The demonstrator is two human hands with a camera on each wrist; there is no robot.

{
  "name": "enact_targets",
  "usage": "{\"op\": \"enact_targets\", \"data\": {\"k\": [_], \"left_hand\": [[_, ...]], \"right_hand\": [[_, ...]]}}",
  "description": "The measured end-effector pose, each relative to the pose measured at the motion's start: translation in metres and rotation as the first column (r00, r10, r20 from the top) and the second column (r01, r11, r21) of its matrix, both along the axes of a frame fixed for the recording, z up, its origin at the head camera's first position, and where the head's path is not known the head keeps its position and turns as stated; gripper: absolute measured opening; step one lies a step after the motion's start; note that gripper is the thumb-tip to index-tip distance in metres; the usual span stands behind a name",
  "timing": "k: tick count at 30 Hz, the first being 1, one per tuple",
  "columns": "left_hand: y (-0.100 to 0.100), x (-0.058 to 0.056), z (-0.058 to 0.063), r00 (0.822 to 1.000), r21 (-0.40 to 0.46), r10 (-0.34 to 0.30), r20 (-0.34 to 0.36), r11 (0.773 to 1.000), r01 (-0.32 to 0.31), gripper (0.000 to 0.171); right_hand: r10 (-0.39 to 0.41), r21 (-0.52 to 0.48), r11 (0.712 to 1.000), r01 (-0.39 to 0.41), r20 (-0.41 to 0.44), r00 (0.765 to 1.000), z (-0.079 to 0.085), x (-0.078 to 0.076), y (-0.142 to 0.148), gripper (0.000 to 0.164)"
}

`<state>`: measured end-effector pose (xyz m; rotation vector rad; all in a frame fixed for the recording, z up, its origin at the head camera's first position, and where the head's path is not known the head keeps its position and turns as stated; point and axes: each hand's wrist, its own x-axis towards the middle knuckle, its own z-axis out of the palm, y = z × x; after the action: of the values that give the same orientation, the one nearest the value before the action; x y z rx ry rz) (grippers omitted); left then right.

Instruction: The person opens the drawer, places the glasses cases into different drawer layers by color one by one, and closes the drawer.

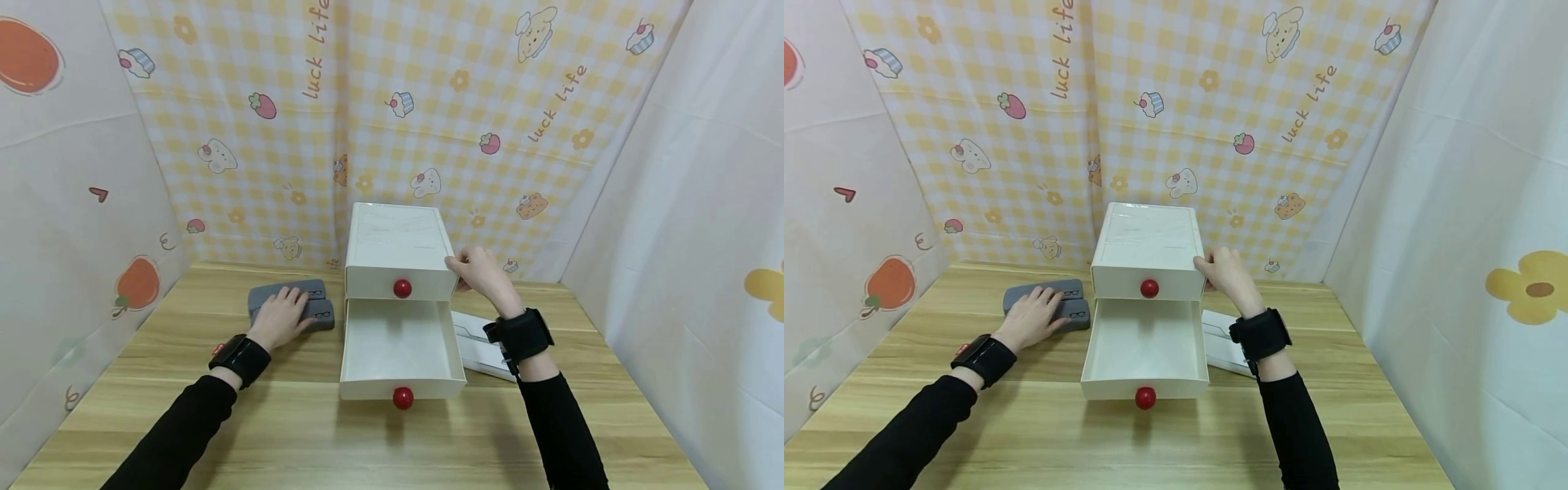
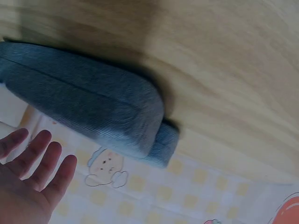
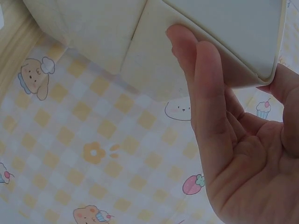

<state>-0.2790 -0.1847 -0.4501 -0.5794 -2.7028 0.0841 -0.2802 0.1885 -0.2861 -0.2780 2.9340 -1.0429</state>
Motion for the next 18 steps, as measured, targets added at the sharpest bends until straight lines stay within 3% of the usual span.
{"op": "enact_targets", "data": {"k": [8, 18], "left_hand": [[-0.006, -0.001, -0.008, 0.996, -0.006, 0.007, 0.087, 1.0, -0.006, 0.07], [-0.008, -0.005, -0.013, 0.997, 0.01, 0.006, 0.082, 1.0, -0.007, 0.077]], "right_hand": [[0.001, -0.002, 1.0, -0.001, 0.012, 1.0, 0.001, 0.0, -0.001, 0.034], [0.001, -0.001, 1.0, -0.001, 0.004, 1.0, 0.0, 0.0, -0.001, 0.033]]}}
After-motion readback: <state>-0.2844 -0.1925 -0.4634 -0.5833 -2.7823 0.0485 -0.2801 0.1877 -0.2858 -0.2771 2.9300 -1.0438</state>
